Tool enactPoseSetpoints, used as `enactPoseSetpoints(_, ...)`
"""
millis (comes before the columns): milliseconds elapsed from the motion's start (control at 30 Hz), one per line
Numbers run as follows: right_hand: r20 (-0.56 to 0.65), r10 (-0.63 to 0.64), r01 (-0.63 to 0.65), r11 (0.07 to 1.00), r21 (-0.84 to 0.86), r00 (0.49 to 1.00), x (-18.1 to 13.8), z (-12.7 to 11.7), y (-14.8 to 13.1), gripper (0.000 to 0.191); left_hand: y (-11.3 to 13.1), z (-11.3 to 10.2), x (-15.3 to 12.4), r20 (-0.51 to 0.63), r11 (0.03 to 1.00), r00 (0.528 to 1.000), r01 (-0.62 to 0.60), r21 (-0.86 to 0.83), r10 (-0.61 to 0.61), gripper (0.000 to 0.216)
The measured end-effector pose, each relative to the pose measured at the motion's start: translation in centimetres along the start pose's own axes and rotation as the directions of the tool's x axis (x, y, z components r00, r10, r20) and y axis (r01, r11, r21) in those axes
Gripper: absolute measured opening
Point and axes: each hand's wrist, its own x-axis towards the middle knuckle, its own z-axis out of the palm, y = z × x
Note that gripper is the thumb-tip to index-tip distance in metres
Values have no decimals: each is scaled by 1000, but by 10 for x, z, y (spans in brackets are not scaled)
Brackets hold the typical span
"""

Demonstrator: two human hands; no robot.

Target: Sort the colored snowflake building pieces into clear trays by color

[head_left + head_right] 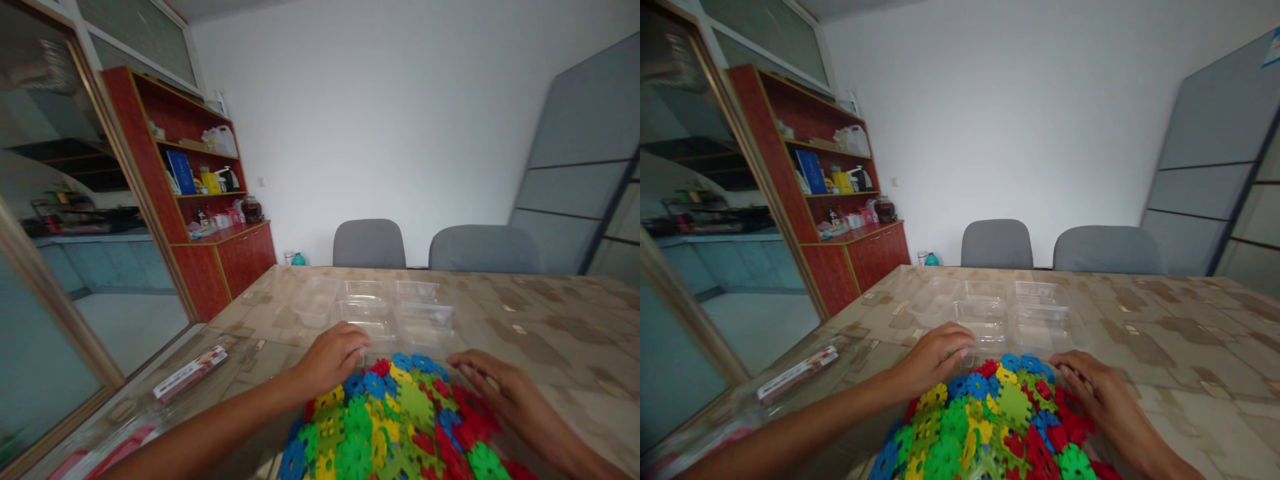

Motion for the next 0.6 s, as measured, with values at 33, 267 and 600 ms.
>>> enactPoseSetpoints(33, 31, 25, -26, 999, 33, 999, -8, 4, -3, 42, 4, 1, -13, 22, 999, 999, 26, -35, -25, 27)
enactPoseSetpoints(267, 132, 105, -101, 994, -38, 986, -17, 32, -10, 60, 21, 26, -46, 163, 972, 979, 148, -180, -119, 54)
enactPoseSetpoints(600, 124, 110, -111, 994, 7, 986, -36, 36, -31, 53, 11, 31, -58, 121, 970, 992, 71, -234, -44, 49)
